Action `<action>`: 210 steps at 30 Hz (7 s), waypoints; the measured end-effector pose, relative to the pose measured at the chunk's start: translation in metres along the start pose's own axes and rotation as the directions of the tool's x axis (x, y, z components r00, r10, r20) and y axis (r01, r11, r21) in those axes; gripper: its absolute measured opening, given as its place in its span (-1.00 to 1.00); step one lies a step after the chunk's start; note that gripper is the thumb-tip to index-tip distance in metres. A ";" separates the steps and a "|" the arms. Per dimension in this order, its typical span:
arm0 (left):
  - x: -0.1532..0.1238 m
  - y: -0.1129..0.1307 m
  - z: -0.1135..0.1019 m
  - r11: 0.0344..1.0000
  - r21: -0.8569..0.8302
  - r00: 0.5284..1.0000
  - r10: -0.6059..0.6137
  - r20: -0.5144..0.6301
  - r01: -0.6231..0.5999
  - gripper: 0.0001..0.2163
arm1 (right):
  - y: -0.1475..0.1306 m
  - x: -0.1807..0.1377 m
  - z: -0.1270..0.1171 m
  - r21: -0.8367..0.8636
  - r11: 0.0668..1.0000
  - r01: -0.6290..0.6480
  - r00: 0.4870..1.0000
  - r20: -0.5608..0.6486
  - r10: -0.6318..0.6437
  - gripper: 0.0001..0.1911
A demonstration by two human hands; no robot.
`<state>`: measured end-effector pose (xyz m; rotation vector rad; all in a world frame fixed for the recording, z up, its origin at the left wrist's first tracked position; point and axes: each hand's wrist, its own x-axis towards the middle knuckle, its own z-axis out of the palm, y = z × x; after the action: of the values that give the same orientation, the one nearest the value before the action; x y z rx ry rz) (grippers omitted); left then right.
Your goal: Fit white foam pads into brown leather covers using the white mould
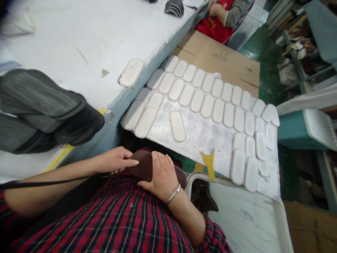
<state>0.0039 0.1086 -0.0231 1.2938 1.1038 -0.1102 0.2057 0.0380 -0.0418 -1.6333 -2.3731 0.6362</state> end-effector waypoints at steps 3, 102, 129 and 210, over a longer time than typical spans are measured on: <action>-0.002 -0.002 0.000 0.999 -0.041 0.999 -0.016 -0.032 0.015 -0.60 | 0.002 -0.002 -0.003 0.017 1.000 -0.006 1.000 0.005 0.006 -0.02; 0.012 -0.046 0.015 0.957 0.181 0.938 0.264 -0.226 -0.226 -0.50 | 0.041 -0.106 0.014 -0.032 0.933 -0.359 0.911 -0.231 0.342 -0.28; 0.034 -0.006 0.069 -0.054 0.758 0.454 0.773 0.444 -0.650 -0.74 | 0.050 -0.092 0.015 0.491 0.747 -0.449 0.789 -0.175 0.589 -0.16; 0.021 -0.080 0.039 0.849 -0.002 0.830 0.515 -0.216 -0.528 -0.40 | -0.012 0.051 0.011 -0.152 0.957 -0.245 0.944 0.189 0.272 -0.35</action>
<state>-0.0122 0.0602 -0.0994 1.5332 0.8778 0.4790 0.1724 0.0793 -0.0509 -2.0518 -2.4030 0.7498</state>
